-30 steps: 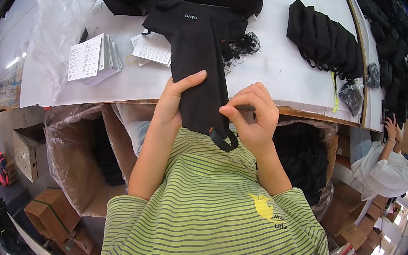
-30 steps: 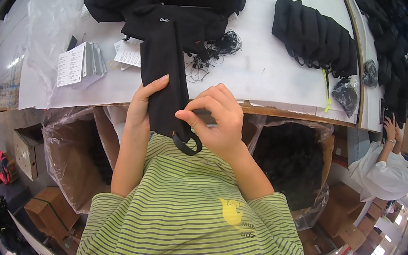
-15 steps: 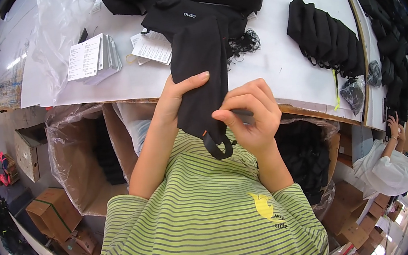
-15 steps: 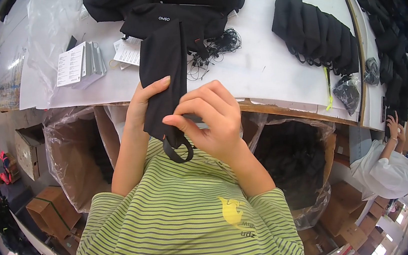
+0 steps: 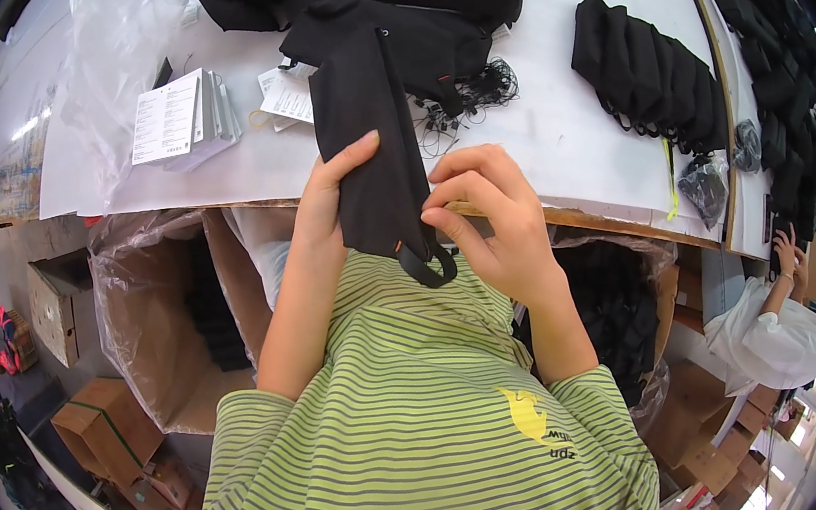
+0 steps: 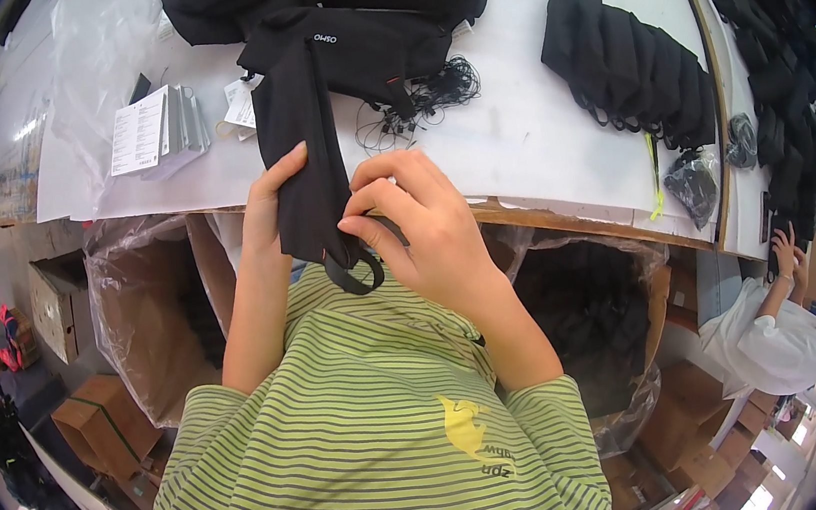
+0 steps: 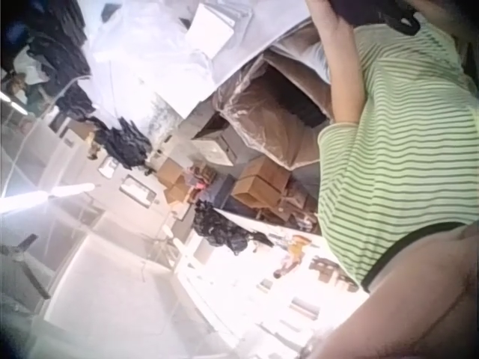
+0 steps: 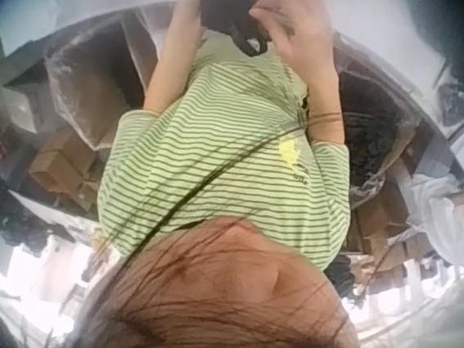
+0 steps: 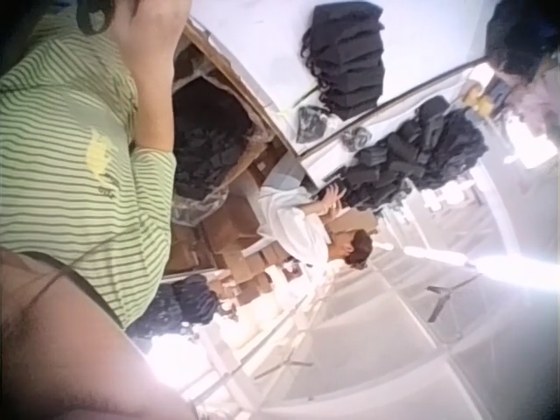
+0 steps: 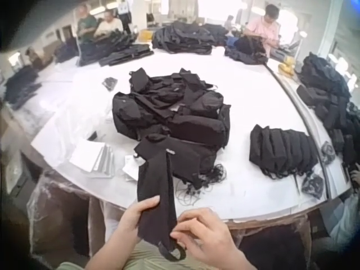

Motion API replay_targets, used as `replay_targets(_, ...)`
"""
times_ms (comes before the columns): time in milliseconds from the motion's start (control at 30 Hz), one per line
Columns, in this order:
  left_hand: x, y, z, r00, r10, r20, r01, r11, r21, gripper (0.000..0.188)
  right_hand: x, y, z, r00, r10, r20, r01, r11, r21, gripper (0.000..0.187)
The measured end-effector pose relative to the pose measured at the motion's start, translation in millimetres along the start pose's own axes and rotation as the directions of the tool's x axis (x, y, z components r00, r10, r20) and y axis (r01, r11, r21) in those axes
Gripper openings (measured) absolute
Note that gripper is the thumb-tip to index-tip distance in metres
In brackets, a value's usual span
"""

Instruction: Attaching product tags/labels to black zippered soft cases.

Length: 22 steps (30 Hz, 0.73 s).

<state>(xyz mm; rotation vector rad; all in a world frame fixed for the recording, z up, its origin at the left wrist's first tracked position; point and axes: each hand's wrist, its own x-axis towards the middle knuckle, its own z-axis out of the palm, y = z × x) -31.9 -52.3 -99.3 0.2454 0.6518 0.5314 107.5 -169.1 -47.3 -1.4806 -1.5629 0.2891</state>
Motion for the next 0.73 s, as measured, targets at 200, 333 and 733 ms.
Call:
replay_targets(200, -6, 9, 7, 0.997, 0.071, -0.025, -0.067, 0.988, 0.137, 0.035, 0, -6, 0, 0.999, -0.045, 0.013, 0.045, 0.999, -0.001, 0.017)
replay_targets(333, -4, 11, 2, 0.993, 0.118, -0.033, -0.114, 0.989, 0.094, 0.04, -5, -8, 7, 0.987, -0.161, -0.027, 0.157, 0.98, -0.122, 0.018)
replay_targets(733, -9, 17, 12, 0.98, 0.193, 0.037, -0.196, 0.942, 0.274, 0.045, -3, -15, 5, 0.965, -0.262, 0.008, 0.26, 0.952, -0.163, 0.017)
